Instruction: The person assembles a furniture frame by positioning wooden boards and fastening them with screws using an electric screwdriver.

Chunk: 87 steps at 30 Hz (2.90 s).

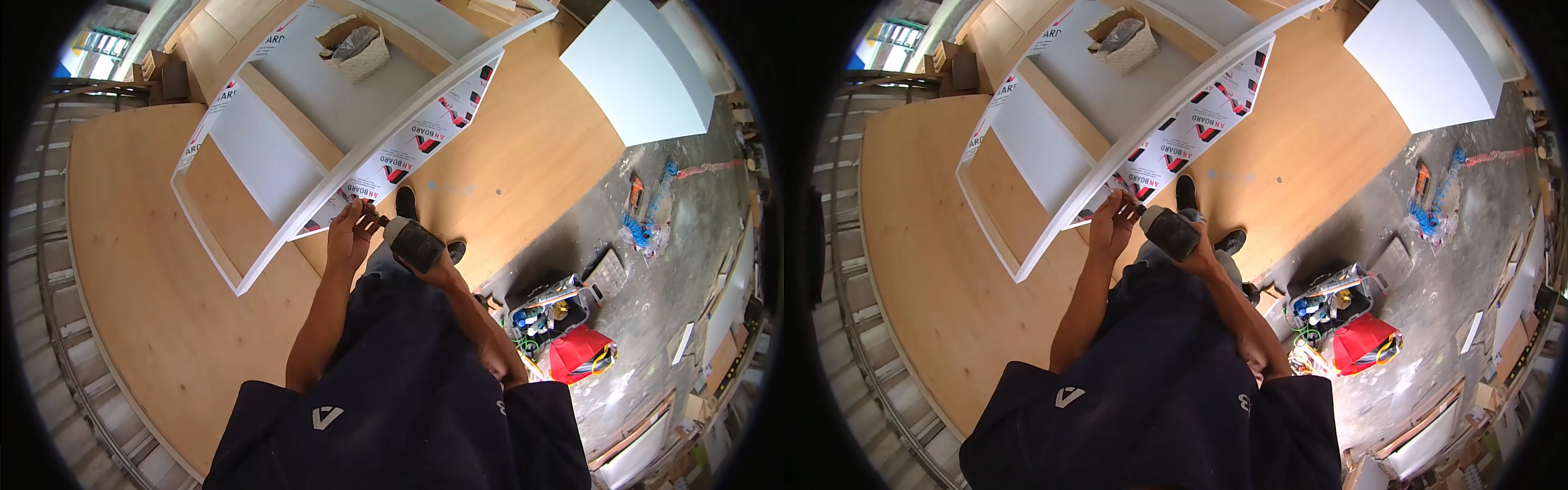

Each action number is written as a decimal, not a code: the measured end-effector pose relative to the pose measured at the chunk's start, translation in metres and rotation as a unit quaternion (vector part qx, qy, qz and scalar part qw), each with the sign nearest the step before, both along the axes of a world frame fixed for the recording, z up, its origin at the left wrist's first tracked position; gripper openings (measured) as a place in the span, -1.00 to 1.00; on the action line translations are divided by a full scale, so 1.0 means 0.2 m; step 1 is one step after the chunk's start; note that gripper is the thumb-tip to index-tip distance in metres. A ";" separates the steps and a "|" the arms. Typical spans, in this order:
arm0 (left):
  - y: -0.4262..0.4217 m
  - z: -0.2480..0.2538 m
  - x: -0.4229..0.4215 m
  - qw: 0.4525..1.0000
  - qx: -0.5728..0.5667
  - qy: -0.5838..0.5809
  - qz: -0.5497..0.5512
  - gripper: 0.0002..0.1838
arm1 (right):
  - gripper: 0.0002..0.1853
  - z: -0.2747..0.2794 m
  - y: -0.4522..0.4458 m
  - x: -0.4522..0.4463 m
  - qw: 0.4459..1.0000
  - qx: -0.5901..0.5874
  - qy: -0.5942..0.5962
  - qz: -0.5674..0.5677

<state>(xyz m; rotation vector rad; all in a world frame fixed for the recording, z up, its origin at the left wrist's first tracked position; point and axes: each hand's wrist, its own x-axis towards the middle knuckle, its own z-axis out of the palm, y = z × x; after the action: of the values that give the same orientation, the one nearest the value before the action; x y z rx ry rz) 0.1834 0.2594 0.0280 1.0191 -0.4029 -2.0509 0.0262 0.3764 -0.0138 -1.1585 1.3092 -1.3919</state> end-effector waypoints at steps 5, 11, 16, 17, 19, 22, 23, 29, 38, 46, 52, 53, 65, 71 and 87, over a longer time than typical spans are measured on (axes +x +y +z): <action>0.03 -0.05 0.06 0.999 -0.007 -0.017 -0.033 -0.85 | -0.77 -0.04 0.09 0.08 0.997 0.014 -0.071 -0.012; -0.09 -0.07 0.09 0.991 -0.015 -0.069 -0.114 -0.83 | -0.66 -0.11 0.05 0.11 0.998 0.040 -0.043 -0.014; -0.26 -0.14 0.17 0.970 -0.018 -0.099 -0.221 -0.80 | -0.72 -0.13 -0.04 0.23 0.992 0.034 -0.101 -0.066; -0.29 -0.15 0.19 0.964 -0.018 -0.103 -0.246 -0.79 | -0.72 -0.12 -0.06 0.25 0.991 0.034 -0.104 -0.071; -0.33 -0.14 0.18 0.961 -0.022 -0.112 -0.250 -0.78 | -0.59 -0.13 -0.10 0.29 0.949 0.066 -0.298 -0.083; -0.38 -0.18 0.15 0.961 -0.018 -0.124 -0.246 -0.75 | -0.52 -0.27 -0.17 0.35 0.955 0.049 -0.281 -0.087; -0.40 -0.19 0.14 0.962 -0.010 -0.130 -0.241 -0.74 | -0.52 -0.31 -0.19 0.37 0.952 0.042 -0.287 -0.099; -0.51 -0.27 0.13 0.949 -0.007 -0.160 -0.270 -0.78 | -0.63 -0.25 -0.30 0.39 0.940 0.062 -0.306 -0.136; -0.54 -0.29 0.14 0.943 -0.012 -0.174 -0.283 -0.77 | -0.43 -0.34 -0.31 0.43 0.934 0.067 -0.325 -0.132; -0.55 -0.30 0.14 0.939 -0.012 -0.190 -0.285 -0.75 | -0.44 -0.35 -0.31 0.43 0.931 0.057 -0.336 -0.130; -0.54 -0.24 0.14 0.918 -0.022 -0.237 -0.317 -0.74 | -0.47 -0.39 -0.31 0.44 0.920 0.051 -0.369 -0.120; -0.55 -0.20 0.13 0.892 -0.025 -0.285 -0.349 -0.75 | -0.48 -0.39 -0.31 0.43 0.917 0.045 -0.375 -0.124; -0.96 -0.15 0.13 0.289 -0.781 -0.331 -0.444 -0.78 | -0.63 -0.46 -0.31 0.43 0.912 0.059 -0.387 -0.123; -0.98 -0.19 0.15 0.283 -0.773 -0.323 -0.467 -0.80 | -0.66 -0.48 -0.32 0.42 0.912 0.075 -0.392 -0.096; -0.97 -0.17 0.14 0.269 -0.782 -0.322 -0.461 -0.87 | -0.66 -0.49 -0.32 0.45 0.919 0.096 -0.372 -0.092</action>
<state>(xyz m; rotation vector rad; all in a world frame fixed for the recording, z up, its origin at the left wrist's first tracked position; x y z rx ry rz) 0.2112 0.0657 -0.0059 -0.0448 -3.1124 -0.4625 0.1167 0.3117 -0.1125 -0.3013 0.9699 -1.5761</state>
